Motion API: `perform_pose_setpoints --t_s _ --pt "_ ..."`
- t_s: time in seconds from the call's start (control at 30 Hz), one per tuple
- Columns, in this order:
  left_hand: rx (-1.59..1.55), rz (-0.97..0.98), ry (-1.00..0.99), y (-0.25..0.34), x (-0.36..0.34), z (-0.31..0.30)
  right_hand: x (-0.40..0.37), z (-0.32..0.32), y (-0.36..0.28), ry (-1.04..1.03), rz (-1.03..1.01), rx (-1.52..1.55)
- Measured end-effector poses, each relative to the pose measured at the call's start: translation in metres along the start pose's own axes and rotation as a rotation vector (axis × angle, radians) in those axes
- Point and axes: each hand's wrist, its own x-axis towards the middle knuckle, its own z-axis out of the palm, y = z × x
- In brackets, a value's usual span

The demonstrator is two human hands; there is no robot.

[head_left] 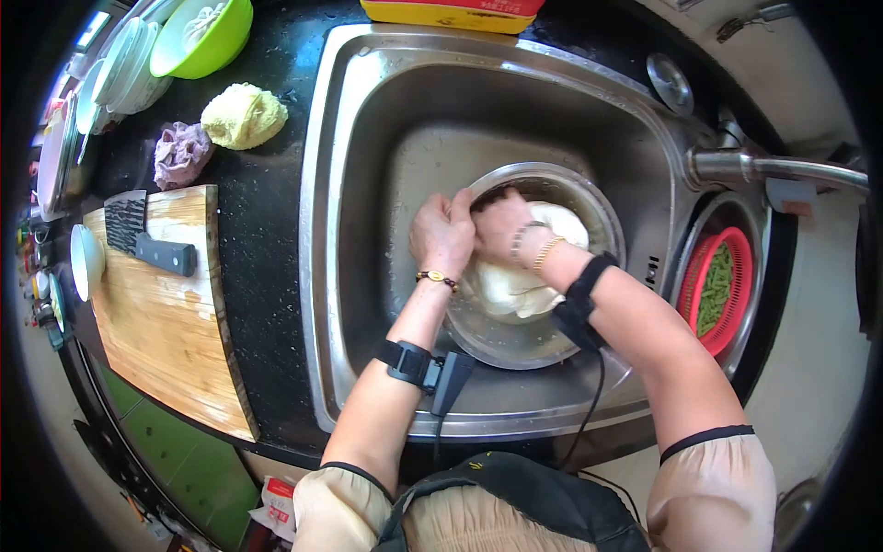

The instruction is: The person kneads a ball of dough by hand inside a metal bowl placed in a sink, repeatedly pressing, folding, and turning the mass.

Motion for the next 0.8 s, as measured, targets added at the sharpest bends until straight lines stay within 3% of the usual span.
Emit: perform_pose_setpoints --t_s 0.07,0.17,0.27,0.33,0.4,0.53,0.6,0.73,0.8 --pt "0.002 -0.003 -0.007 -0.001 0.003 -0.001 0.006 -0.017 -0.028 -0.175 -0.116 -0.164" --pt "-0.061 0.051 0.05 -0.006 0.007 0.003 0.028 0.027 -0.057 -0.246 0.033 -0.37" --pt "-0.066 0.026 0.018 -0.004 0.002 -0.001 -0.008 -0.001 -0.061 -0.31 -0.046 -0.438" --pt "-0.019 0.032 -0.032 -0.006 0.007 -0.001 -0.035 -0.013 -0.055 -0.269 -0.1 -0.467" --pt "-0.039 0.062 -0.018 -0.007 0.006 -0.002 -0.069 -0.016 -0.056 -0.063 -0.259 -0.529" --pt "-0.035 0.056 -0.034 -0.006 0.004 -0.003 -0.126 -0.021 -0.048 -0.053 -0.246 -0.541" --pt "-0.036 0.057 -0.037 -0.003 0.006 -0.004 -0.154 -0.042 -0.028 0.064 -0.213 -0.099" --pt "-0.051 0.032 -0.032 -0.006 0.003 -0.002 -0.183 -0.047 -0.02 0.21 -0.165 0.029" --pt "-0.066 0.033 -0.027 -0.008 0.003 0.0 -0.179 -0.039 -0.015 0.297 -0.292 0.002"
